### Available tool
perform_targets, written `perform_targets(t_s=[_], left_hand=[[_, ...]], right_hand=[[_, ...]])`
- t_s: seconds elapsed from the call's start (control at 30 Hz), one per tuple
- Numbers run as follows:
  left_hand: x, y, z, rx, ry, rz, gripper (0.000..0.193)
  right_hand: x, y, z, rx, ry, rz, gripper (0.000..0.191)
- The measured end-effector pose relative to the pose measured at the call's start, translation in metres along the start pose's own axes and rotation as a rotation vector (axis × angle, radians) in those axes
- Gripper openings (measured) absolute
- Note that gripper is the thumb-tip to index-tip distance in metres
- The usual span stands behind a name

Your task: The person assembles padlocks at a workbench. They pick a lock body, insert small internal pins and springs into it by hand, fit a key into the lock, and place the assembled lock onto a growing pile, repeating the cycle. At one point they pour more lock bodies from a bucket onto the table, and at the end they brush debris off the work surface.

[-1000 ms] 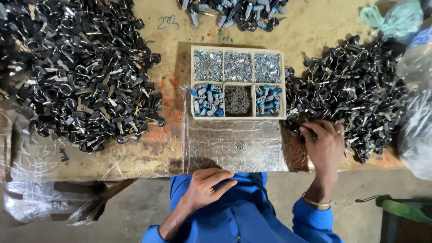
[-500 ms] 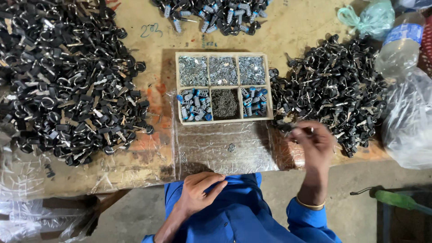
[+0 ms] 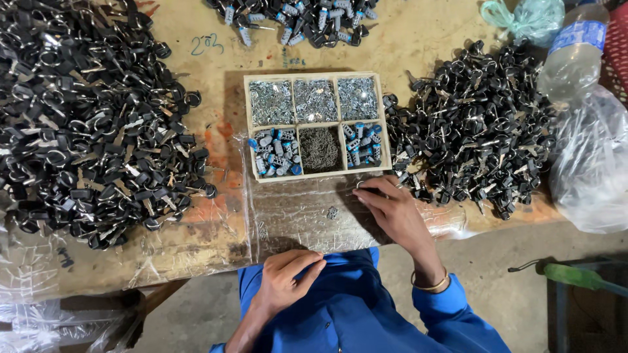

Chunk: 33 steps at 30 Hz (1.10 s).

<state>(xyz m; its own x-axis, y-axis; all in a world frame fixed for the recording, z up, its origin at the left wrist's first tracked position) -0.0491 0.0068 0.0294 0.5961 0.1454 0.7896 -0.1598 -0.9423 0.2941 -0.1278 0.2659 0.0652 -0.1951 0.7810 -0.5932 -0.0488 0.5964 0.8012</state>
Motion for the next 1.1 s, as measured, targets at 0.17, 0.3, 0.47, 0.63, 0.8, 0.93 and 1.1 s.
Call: perform_targets(t_s=[0.17, 0.3, 0.47, 0.63, 0.8, 0.93, 1.1], left_hand=[[0.0, -0.001, -0.001, 0.005, -0.002, -0.01, 0.015], [0.0, -0.002, -0.001, 0.016, -0.005, -0.004, 0.014], [-0.001, -0.002, -0.002, 0.026, -0.007, -0.001, 0.014], [-0.003, -0.003, -0.003, 0.042, -0.047, -0.024, 0.013], [-0.005, -0.001, -0.003, 0.001, -0.037, -0.015, 0.013], [-0.004, 0.001, -0.005, 0.01, -0.051, -0.017, 0.015], [-0.003, 0.004, -0.007, 0.003, -0.045, 0.013, 0.018]], right_hand=[[-0.008, -0.009, -0.002, 0.061, -0.004, 0.084, 0.03], [-0.02, -0.017, -0.01, 0.145, 0.023, 0.166, 0.024], [-0.029, 0.008, -0.026, 0.106, -0.075, 0.134, 0.018], [-0.023, 0.033, -0.071, 0.012, 0.076, 0.063, 0.018], [-0.011, 0.024, -0.151, -0.121, 0.185, 0.056, 0.039], [-0.01, 0.0, -0.2, -0.327, 0.248, 0.117, 0.055], [-0.014, -0.01, -0.22, -0.377, 0.37, 0.193, 0.066]])
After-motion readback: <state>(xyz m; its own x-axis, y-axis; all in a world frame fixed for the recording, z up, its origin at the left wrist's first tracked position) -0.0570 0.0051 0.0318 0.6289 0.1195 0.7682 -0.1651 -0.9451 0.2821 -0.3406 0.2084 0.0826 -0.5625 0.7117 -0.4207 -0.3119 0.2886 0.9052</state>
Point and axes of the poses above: each hand's wrist, its own z-axis away from the middle knuckle, its own y-axis out of the back of the hand, x = y × z, the point moved 1 cm from there along -z, towards the middle knuckle, and after that the axes turned 13 degrees about -y, right-handed, at the moved point
